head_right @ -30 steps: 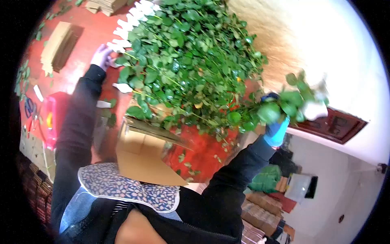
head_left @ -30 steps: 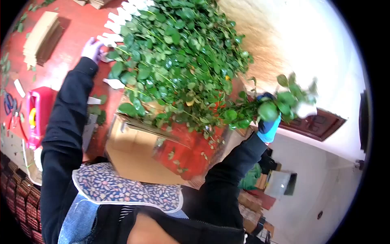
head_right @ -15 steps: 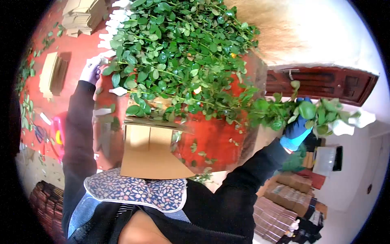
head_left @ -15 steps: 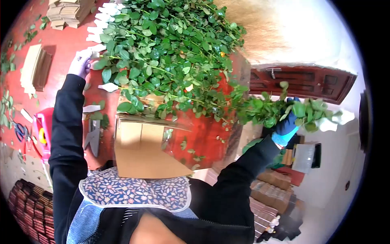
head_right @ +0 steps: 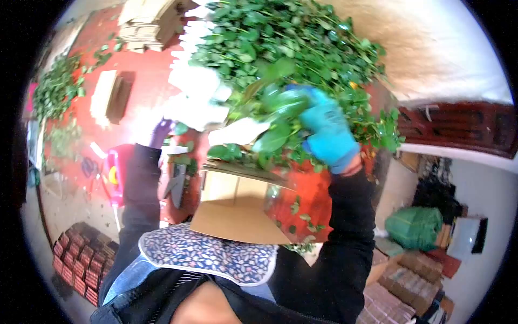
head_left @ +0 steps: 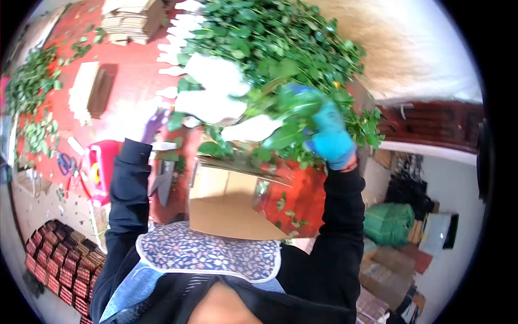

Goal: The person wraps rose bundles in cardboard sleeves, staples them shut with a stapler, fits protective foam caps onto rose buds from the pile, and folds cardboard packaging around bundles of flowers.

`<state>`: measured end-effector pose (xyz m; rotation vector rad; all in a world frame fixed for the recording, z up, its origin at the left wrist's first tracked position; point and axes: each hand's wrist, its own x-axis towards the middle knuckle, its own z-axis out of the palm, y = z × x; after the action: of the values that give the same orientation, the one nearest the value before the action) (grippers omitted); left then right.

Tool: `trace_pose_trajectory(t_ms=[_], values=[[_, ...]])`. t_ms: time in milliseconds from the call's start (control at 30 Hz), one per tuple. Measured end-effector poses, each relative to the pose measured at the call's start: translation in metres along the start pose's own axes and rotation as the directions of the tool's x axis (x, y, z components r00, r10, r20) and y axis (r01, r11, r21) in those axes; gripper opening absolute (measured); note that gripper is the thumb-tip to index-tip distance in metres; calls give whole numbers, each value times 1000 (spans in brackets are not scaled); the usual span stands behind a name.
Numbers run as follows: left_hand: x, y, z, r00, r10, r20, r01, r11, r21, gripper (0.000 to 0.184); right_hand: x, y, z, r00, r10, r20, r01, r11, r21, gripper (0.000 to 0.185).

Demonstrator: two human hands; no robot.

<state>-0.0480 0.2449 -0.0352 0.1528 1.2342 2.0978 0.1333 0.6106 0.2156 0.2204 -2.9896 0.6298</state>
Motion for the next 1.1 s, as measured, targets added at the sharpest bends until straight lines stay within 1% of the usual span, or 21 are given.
trace_pose_trajectory(t_ms=[33,100,133,167,200,300,433,500,533,567,600,633,667,700,733,767,833,900,1000,1067,1100], values=[[5,-7,-13,1000,-18,24,17,1000,19,40,11,3,24,992,-69,107,73,997,-30,24],[-19,13,36,988,-101,-116,78,979,-188,36,28,17,78,944,-200,262,230,969,-89,20],[-18,23,33,987,-88,136,110,980,-165,37,28,22,97,936,-242,257,273,958,-90,21],[-14,23,27,922,-83,377,147,979,-144,38,35,23,107,908,-249,337,293,952,-87,29],[-31,41,66,995,-3,96,9,998,-64,41,34,24,110,904,-236,355,274,960,-60,38],[-43,37,64,1000,-9,-12,7,980,-201,36,38,19,106,869,-119,480,143,990,-13,59],[-38,29,54,990,103,101,-84,980,-180,38,26,43,122,891,-285,354,267,958,101,58],[-40,41,67,967,119,227,-23,922,-387,45,29,33,106,902,-248,354,217,968,125,53],[-47,50,79,997,51,53,-34,959,-282,50,31,37,98,904,-119,410,78,990,116,51],[-46,52,81,999,45,-7,-45,961,-271,47,28,40,86,887,13,461,-65,993,96,49],[-45,55,75,999,-34,-40,23,972,-236,47,14,33,63,972,-205,119,203,979,29,48],[-46,57,64,991,-109,-73,92,975,-200,47,7,27,40,916,284,282,-396,750,530,39],[-45,49,51,996,-81,-32,73,977,-200,49,2,16,16,615,696,370,-528,14,849,31],[-48,43,45,997,-56,-60,48,990,-129,46,-22,49,-5,819,573,24,-416,565,712,29],[-47,33,36,987,-80,-142,79,997,-18,43,-45,81,-26,879,349,-326,-260,922,286,30],[-43,20,26,970,-98,-223,121,988,93,40,-61,77,-55,803,350,-483,-262,935,241,31],[-37,-2,10,951,-73,-302,140,968,207,37,-98,60,-103,692,494,-526,-210,835,509,33],[-33,-11,9,959,-81,-273,160,946,280,31,-132,47,-131,645,564,-516,-181,768,614,36],[-38,-18,15,968,-112,-224,171,948,268,24,-174,25,-130,694,639,-331,-272,658,702,40],[-48,-14,13,969,-242,43,214,918,334,24,-194,11,-108,751,655,-81,-381,531,757,44],[-57,-8,22,967,-231,104,184,923,339,21,-201,5,-95,768,639,46,-437,471,766,45]])
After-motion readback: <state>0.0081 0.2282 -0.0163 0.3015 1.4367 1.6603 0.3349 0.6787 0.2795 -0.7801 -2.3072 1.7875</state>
